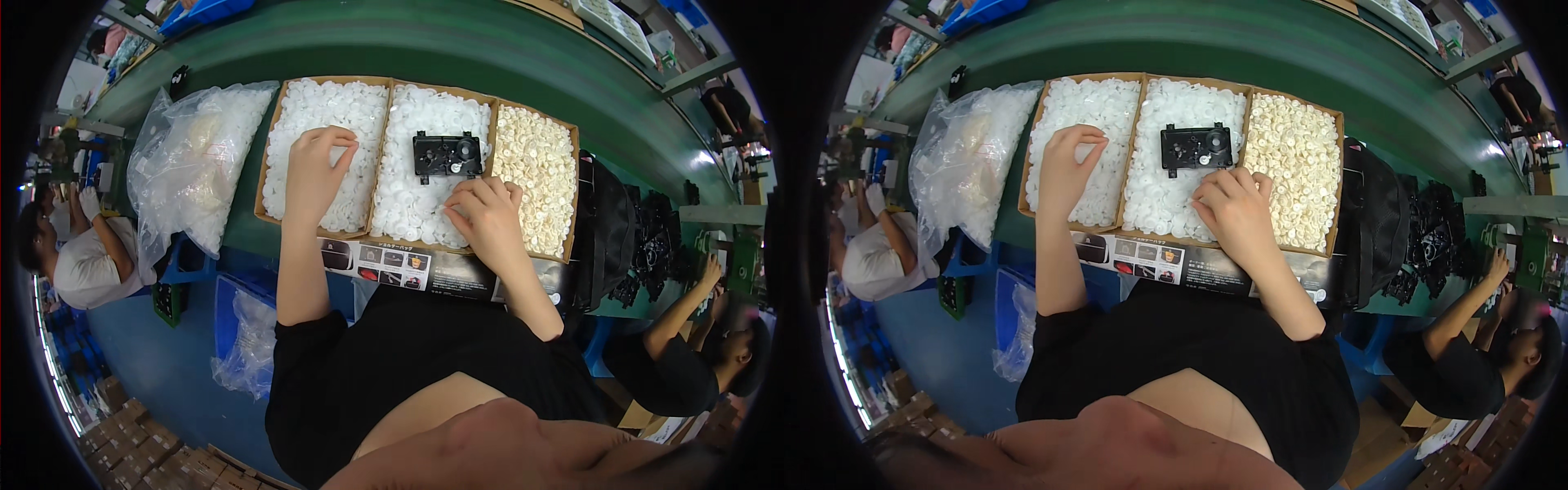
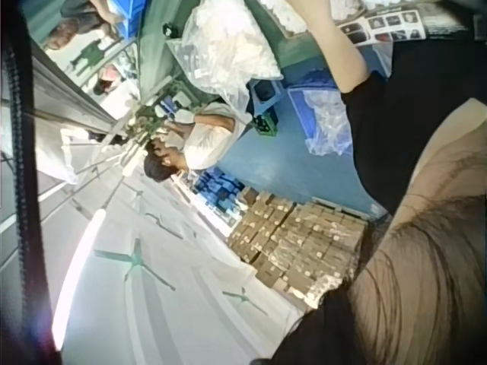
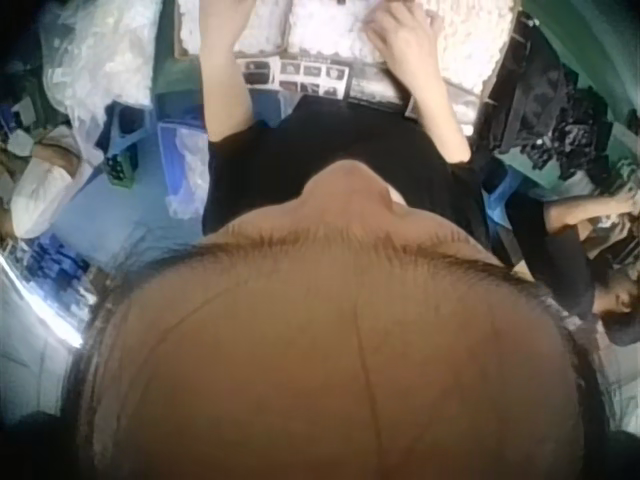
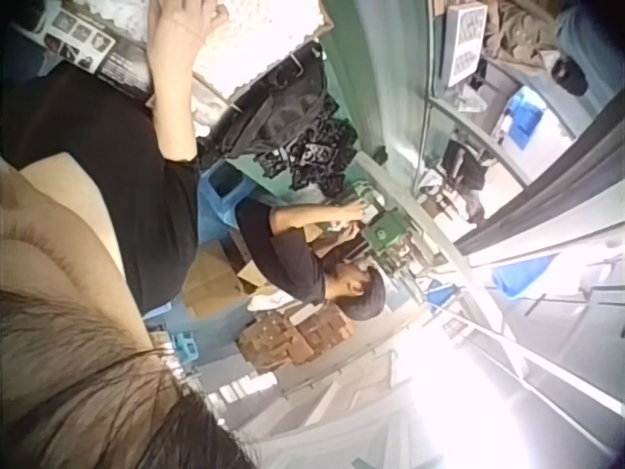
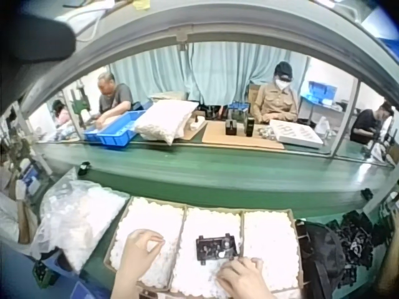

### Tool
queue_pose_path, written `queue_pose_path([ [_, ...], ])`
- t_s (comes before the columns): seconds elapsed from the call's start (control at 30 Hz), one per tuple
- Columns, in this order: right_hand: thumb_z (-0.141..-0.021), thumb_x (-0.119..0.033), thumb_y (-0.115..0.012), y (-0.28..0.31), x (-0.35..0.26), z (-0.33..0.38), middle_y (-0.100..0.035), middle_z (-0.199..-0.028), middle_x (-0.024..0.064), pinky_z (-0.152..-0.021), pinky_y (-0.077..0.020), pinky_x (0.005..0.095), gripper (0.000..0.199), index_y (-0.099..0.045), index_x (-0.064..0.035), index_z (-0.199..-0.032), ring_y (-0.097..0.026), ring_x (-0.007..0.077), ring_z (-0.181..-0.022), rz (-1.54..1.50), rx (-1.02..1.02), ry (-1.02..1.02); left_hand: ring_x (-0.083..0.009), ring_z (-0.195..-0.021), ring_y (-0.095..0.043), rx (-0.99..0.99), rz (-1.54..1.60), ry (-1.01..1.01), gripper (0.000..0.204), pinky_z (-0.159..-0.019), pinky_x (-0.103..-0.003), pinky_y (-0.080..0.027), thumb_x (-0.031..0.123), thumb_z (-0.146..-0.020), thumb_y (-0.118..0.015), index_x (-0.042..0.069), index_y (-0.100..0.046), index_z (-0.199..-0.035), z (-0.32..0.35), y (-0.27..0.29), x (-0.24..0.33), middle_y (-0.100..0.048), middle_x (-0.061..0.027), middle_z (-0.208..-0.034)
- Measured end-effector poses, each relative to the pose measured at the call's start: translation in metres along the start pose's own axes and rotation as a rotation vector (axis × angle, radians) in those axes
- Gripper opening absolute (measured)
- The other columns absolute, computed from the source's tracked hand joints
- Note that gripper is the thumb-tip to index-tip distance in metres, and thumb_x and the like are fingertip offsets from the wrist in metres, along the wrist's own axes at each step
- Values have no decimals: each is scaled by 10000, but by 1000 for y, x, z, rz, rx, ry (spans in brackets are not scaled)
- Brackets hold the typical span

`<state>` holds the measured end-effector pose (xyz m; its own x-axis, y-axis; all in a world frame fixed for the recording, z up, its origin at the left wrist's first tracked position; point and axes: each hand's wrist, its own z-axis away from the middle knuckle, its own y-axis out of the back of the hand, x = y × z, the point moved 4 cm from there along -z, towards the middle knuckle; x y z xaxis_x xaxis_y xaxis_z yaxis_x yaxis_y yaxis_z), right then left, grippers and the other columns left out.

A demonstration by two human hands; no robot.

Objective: The person assembles mechanical components by picking up plastic gears from boxes and inserting them into black plastic bases by hand, then places the assembled units onto the conveyor belt.

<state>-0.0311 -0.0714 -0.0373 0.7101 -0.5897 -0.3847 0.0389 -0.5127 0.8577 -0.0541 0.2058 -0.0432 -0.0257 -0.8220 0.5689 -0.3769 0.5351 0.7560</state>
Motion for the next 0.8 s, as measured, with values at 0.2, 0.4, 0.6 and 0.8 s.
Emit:
queue_pose_path([
  [0.2, -892, -108, -752, 3, 18, 0, -728, -1080, 4, -1011, -411, 359, 130, -688, -112, -1006, -612, 207, -975, -282, 146, -158, -275, -1168, -627, -37, -340, -88, 244, -1057, -401, -448, 98, -856, -762, 112, -715, -1095, 6, -15, -4, -767, -7, -1008],
  [0.4, -880, -55, -756, 7, 27, -1, -775, -1120, 9, -1016, -420, 329, 163, -691, -83, -1027, -644, 208, -969, -289, 134, -206, -276, -1163, -630, -34, -368, -76, 260, -1049, -409, -448, 84, -837, -762, 119, -714, -1090, 4, -22, 3, -758, -10, -971],
  [0.6, -869, -81, -779, 5, 23, -9, -765, -1101, -11, -1044, -392, 344, 208, -706, -105, -1062, -639, 177, -981, -137, 229, -84, -259, -1109, -642, 2, -413, -96, 273, -1024, -401, -453, 68, -820, -765, 127, -711, -1081, 2, -30, 4, -740, -11, -907],
  [0.8, -857, -110, -798, -5, 23, -22, -754, -1081, -42, -1070, -343, 372, 237, -730, -135, -1083, -629, 152, -977, -73, 256, -74, -225, -1023, -661, 10, -344, -67, 298, -993, -394, -461, 48, -813, -761, 148, -707, -1089, -1, -25, 6, -725, 0, -889],
])
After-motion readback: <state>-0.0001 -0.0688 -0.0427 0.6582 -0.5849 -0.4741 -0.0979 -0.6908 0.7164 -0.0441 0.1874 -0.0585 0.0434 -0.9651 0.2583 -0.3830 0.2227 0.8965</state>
